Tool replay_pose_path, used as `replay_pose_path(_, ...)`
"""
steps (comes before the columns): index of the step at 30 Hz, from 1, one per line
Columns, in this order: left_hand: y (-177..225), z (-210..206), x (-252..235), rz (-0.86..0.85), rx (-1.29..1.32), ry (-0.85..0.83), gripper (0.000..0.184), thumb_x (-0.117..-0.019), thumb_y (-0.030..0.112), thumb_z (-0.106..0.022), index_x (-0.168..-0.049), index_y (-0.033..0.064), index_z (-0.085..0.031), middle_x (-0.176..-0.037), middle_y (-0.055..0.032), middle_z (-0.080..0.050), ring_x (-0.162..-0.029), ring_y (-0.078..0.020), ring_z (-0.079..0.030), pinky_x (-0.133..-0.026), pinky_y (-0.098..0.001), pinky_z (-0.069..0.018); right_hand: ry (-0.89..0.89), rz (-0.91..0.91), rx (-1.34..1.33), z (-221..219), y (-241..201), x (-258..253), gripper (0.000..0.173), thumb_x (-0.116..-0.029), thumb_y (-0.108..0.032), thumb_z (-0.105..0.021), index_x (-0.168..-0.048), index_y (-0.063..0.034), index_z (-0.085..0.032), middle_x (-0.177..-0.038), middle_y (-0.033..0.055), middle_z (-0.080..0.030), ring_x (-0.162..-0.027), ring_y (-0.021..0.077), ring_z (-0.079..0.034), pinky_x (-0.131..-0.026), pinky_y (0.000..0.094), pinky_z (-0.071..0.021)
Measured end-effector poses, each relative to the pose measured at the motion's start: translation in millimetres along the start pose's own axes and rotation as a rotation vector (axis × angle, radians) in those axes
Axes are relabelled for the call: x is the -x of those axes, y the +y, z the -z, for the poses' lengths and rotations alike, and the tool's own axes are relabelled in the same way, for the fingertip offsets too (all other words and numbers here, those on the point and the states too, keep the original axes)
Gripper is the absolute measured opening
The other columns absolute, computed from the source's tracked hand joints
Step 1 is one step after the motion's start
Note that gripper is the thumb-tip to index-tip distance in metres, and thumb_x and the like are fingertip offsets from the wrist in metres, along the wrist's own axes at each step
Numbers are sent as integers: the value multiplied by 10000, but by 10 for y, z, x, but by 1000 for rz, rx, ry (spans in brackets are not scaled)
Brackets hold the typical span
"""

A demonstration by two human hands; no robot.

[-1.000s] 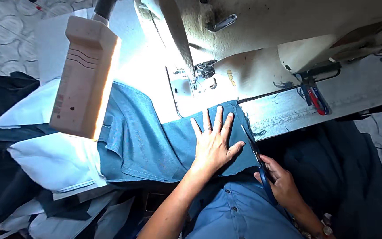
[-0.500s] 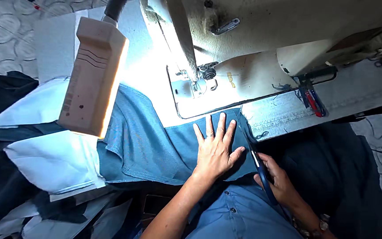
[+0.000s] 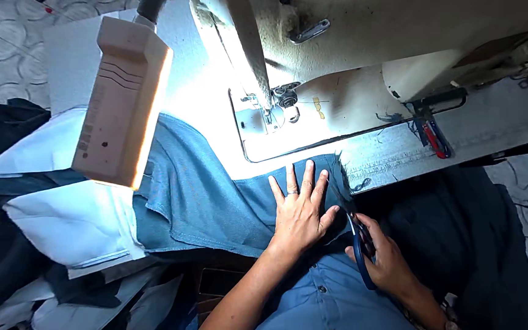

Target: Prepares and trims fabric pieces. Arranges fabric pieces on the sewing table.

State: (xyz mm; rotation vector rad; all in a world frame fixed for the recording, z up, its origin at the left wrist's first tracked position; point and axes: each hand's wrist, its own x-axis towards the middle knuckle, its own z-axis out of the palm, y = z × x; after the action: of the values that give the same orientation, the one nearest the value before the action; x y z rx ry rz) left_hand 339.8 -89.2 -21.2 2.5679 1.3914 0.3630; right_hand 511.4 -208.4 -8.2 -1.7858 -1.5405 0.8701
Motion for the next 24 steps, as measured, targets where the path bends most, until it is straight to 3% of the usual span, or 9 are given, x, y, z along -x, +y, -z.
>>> replay_pose_path(4, -5, -7, 3, -8, 5, 8, 708, -1017, 621, -298, -1508, 168, -530, -1624, -184, -378, -1483, -557, -272, -1031, -870, -154, 80, 1, 28, -75, -33, -52, 566, -925, -343, -660, -1311, 66, -596, -1097, 182, -705, -826, 134, -655, -736, 247, -545)
replay_pose_path(9, -3, -5, 2, -2, 6, 24, 713, -1015, 621, -305, -1507, 156, -531, -1619, -179, -389, -1480, -552, -286, -1033, -863, -166, 118, 8, -37, -96, -9, -54, 477, -921, -257, -673, -1259, 76, -627, -975, 129, -724, -797, 50, -651, -738, 166, -532)
replay_pose_path(14, 1, -3, -1, 1, 8, 14, 720, -1014, 628, -300, -1508, 156, -528, -1619, -181, -389, -1476, -552, -296, -1034, -861, -166, 130, 27, -119, -40, 19, -19, 456, -904, -204, -704, -1238, 100, -642, -986, 112, -740, -814, -26, -651, -764, 104, -519)
replay_pose_path(17, -3, -7, 0, -1, 6, 21, 726, -1015, 626, -297, -1503, 142, -533, -1615, -188, -392, -1473, -554, -300, -1032, -862, -169, 53, -27, -192, 31, 41, -35, 532, -893, -247, -717, -1285, 100, -618, -986, 90, -727, -773, -56, -605, -718, 91, -496)
replay_pose_path(21, 10, 2, 18, -2, 13, 14, 723, -1014, 616, -308, -1500, 133, -536, -1613, -182, -398, -1473, -546, -308, -1039, -858, -168, -121, -49, -209, 69, 40, -96, 706, -935, -440, -623, -1385, 90, -500, -1128, 97, -677, -811, -51, -549, -711, 120, -465)
replay_pose_path(24, 42, 8, 76, -23, 23, 17, 709, -1013, 604, -321, -1494, 133, -544, -1595, -175, -429, -1463, -536, -338, -1048, -849, -182, -81, -25, -209, 2, 8, -169, 671, -939, -421, -627, -1360, 90, -514, -1056, 88, -678, -808, -30, -567, -709, 131, -477)
